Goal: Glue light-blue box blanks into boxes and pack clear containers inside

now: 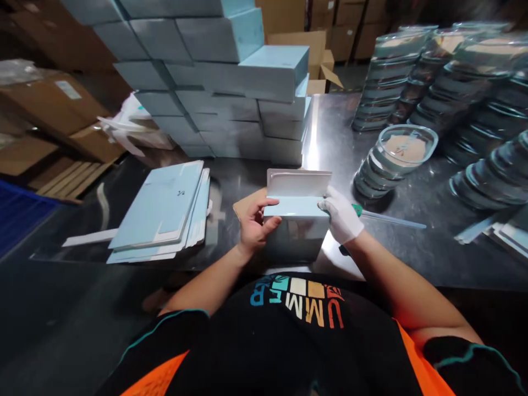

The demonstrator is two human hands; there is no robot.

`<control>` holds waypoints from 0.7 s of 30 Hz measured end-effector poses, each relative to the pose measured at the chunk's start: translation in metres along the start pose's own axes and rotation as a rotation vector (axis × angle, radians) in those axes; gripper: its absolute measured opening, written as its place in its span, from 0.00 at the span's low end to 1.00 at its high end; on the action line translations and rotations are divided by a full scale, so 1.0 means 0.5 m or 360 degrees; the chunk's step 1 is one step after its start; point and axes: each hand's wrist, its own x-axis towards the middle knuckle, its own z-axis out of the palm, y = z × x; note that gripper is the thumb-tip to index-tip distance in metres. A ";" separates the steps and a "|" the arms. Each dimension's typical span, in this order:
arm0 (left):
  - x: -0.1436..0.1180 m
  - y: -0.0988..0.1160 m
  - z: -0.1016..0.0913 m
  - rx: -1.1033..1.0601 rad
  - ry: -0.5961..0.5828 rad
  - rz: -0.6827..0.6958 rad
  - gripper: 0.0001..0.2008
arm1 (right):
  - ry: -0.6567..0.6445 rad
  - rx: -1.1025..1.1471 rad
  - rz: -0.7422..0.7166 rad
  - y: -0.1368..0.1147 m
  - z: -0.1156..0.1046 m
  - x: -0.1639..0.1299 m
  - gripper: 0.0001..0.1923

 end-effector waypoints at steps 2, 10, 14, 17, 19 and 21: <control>0.000 -0.010 -0.008 0.0019 -0.0049 0.0073 0.29 | -0.0042 0.0085 -0.0001 0.007 -0.006 -0.004 0.14; 0.014 -0.035 -0.021 -0.0271 -0.0017 0.0182 0.31 | -0.0206 0.0221 -0.0287 0.067 -0.025 -0.057 0.35; 0.036 -0.028 -0.044 -0.0085 -0.0406 0.0350 0.22 | -0.0230 0.0048 -0.0489 0.067 -0.027 -0.075 0.15; 0.048 -0.020 -0.053 -0.0027 -0.0634 0.0425 0.19 | -0.0307 -0.0058 -0.0617 0.051 -0.028 -0.076 0.14; 0.053 -0.016 -0.052 -0.0029 -0.0682 0.0421 0.19 | -0.0330 -0.0078 -0.0726 0.041 -0.029 -0.073 0.16; 0.057 -0.013 -0.051 -0.0020 -0.0721 0.0402 0.20 | -0.0319 -0.0076 -0.0788 0.035 -0.030 -0.070 0.17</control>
